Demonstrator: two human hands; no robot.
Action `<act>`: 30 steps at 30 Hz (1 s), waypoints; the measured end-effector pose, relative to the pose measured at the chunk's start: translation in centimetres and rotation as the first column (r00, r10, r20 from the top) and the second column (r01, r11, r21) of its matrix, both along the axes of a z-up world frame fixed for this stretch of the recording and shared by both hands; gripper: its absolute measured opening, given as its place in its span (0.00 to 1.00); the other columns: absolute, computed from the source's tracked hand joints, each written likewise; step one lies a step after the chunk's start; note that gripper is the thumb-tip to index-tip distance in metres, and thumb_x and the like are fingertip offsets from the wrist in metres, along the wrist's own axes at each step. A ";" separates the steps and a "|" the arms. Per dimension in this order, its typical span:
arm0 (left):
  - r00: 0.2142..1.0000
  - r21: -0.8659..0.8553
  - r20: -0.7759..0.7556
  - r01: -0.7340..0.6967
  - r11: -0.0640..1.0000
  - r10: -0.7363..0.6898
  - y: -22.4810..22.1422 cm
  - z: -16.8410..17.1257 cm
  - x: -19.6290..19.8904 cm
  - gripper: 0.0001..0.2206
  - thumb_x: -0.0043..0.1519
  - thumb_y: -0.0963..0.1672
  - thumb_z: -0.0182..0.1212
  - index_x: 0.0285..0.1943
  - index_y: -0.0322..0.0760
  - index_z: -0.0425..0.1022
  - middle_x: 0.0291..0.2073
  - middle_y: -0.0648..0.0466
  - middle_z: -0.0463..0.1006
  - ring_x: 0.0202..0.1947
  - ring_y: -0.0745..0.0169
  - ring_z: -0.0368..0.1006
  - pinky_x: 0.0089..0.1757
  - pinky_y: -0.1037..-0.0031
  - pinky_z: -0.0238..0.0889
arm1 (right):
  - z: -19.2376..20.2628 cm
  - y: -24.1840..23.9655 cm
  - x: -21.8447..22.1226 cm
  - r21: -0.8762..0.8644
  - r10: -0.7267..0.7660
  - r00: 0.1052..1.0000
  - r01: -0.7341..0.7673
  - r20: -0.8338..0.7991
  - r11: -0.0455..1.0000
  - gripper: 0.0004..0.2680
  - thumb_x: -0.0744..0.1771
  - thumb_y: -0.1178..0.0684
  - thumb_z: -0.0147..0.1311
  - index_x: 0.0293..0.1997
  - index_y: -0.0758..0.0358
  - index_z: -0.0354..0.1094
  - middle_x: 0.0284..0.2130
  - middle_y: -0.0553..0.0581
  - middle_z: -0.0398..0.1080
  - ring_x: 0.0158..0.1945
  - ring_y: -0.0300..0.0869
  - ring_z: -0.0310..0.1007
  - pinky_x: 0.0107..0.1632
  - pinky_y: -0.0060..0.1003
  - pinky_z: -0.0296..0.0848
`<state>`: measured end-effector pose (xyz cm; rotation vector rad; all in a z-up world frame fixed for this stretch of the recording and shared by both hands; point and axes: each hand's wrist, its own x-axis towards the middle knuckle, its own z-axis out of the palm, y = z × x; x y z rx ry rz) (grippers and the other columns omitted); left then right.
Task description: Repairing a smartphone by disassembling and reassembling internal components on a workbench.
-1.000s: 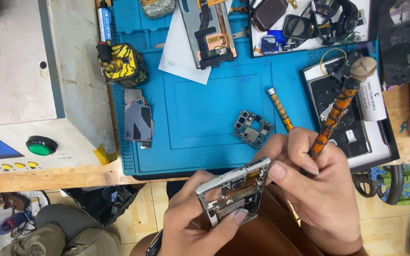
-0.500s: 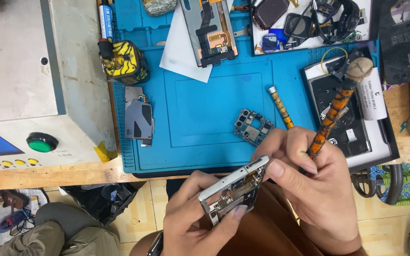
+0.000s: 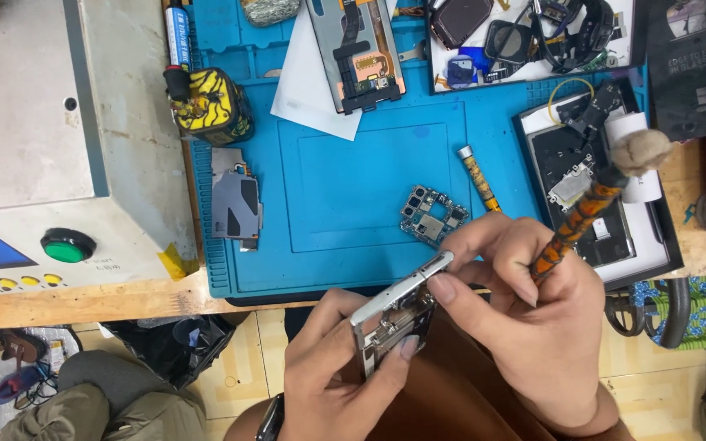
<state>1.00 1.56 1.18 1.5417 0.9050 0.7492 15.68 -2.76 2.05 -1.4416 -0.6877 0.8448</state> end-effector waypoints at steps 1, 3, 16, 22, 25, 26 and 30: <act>1.000 -0.016 -0.003 0.010 1.000 -0.010 0.0 -0.2 -0.1 0.09 0.52 0.40 0.63 0.40 0.32 0.76 0.28 0.49 0.71 0.26 0.63 0.67 0.29 0.79 0.61 | 0.1 0.0 0.0 -0.017 -0.006 0.999 0.005 -0.043 1.000 0.16 0.59 0.69 0.53 0.23 0.56 0.43 0.28 0.64 0.64 0.35 0.42 0.67 0.37 0.27 0.70; 1.000 -0.080 -0.018 -0.005 0.997 0.004 0.4 -0.2 -0.2 0.11 0.52 0.40 0.63 0.43 0.32 0.76 0.31 0.51 0.75 0.29 0.64 0.70 0.33 0.79 0.63 | 0.7 0.4 0.3 -0.021 -0.012 0.999 0.011 -0.038 1.000 0.12 0.62 0.64 0.48 0.24 0.56 0.43 0.28 0.65 0.65 0.33 0.43 0.68 0.37 0.29 0.73; 0.970 -0.596 -0.124 -0.242 0.766 0.210 2.1 -3.6 -4.0 0.30 0.48 0.38 0.61 0.61 0.35 0.57 0.48 0.45 0.75 0.43 0.59 0.74 0.45 0.69 0.72 | -1.7 1.7 3.9 -0.462 0.342 0.515 0.121 0.786 0.878 0.07 0.70 0.54 0.43 0.37 0.66 0.59 0.30 0.60 0.57 0.31 0.52 0.57 0.30 0.45 0.56; 0.986 -0.558 -0.090 -0.169 0.812 0.143 1.9 -3.8 -4.3 0.29 0.51 0.37 0.59 0.64 0.33 0.57 0.49 0.49 0.74 0.43 0.62 0.73 0.44 0.74 0.70 | -1.9 2.4 2.8 -0.243 0.163 0.289 0.267 0.943 0.932 0.09 0.68 0.58 0.61 0.48 0.66 0.62 0.41 0.64 0.57 0.44 0.56 0.54 0.48 0.49 0.56; 0.985 -0.538 -0.111 -0.172 0.825 0.133 2.1 -4.1 -4.2 0.29 0.51 0.38 0.59 0.64 0.34 0.57 0.47 0.50 0.75 0.41 0.64 0.74 0.43 0.75 0.70 | -1.3 0.5 1.8 -0.268 0.201 0.385 0.128 0.901 0.955 0.11 0.66 0.54 0.60 0.45 0.67 0.62 0.41 0.63 0.62 0.44 0.52 0.59 0.45 0.41 0.54; 0.985 -0.541 -0.109 -0.170 0.824 0.132 2.2 -4.1 -4.1 0.29 0.51 0.38 0.59 0.64 0.34 0.57 0.47 0.50 0.75 0.41 0.64 0.74 0.43 0.75 0.70 | -1.7 0.1 1.5 -0.270 0.203 0.383 0.130 0.901 0.954 0.11 0.66 0.54 0.60 0.45 0.67 0.62 0.41 0.63 0.62 0.44 0.52 0.59 0.45 0.41 0.54; 0.985 -0.585 -0.126 -0.172 0.793 0.120 2.5 -3.9 -3.7 0.28 0.50 0.38 0.59 0.63 0.35 0.58 0.47 0.49 0.76 0.42 0.62 0.75 0.43 0.72 0.73 | -3.3 -0.8 0.9 -0.355 0.292 0.481 0.042 0.827 0.934 0.14 0.62 0.55 0.61 0.46 0.67 0.59 0.45 0.64 0.64 0.49 0.53 0.63 0.49 0.44 0.62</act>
